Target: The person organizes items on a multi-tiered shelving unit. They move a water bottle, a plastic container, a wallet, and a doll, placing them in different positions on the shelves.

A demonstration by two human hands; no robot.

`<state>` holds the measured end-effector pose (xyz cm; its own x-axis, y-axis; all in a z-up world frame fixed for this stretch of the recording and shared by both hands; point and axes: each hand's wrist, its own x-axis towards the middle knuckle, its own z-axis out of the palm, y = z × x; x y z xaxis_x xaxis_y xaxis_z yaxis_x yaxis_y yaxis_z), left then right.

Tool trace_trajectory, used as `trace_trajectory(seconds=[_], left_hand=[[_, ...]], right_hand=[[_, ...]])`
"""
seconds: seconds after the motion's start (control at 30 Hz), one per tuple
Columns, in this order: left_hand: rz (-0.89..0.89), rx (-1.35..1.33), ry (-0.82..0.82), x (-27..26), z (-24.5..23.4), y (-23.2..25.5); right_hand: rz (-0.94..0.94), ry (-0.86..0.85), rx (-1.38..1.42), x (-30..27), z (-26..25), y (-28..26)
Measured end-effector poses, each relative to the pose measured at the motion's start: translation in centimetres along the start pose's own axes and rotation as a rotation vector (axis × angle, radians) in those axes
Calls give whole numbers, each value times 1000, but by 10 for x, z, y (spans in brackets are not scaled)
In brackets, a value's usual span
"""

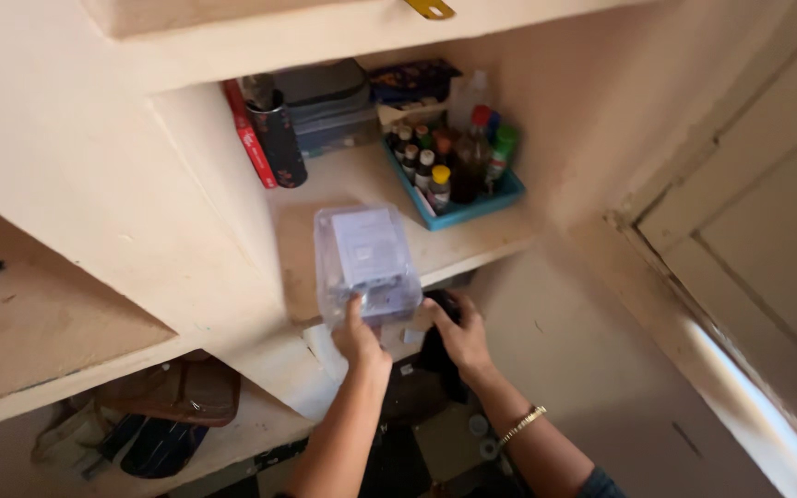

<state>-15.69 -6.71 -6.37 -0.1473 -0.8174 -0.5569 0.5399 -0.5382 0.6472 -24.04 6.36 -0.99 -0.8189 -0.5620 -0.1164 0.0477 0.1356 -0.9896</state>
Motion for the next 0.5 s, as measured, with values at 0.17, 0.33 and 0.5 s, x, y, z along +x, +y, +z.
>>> trace_trajectory(seconds=[0.17, 0.33, 0.5], left_hand=[[-53, 806, -272, 16, 3, 33], [1280, 1725, -260, -18, 15, 72], [1380, 1927, -374, 25, 47, 48]], right_hand=[[-168, -228, -194, -8, -45, 9], [125, -233, -248, -31, -91, 19], [138, -233, -224, -25, -107, 33]])
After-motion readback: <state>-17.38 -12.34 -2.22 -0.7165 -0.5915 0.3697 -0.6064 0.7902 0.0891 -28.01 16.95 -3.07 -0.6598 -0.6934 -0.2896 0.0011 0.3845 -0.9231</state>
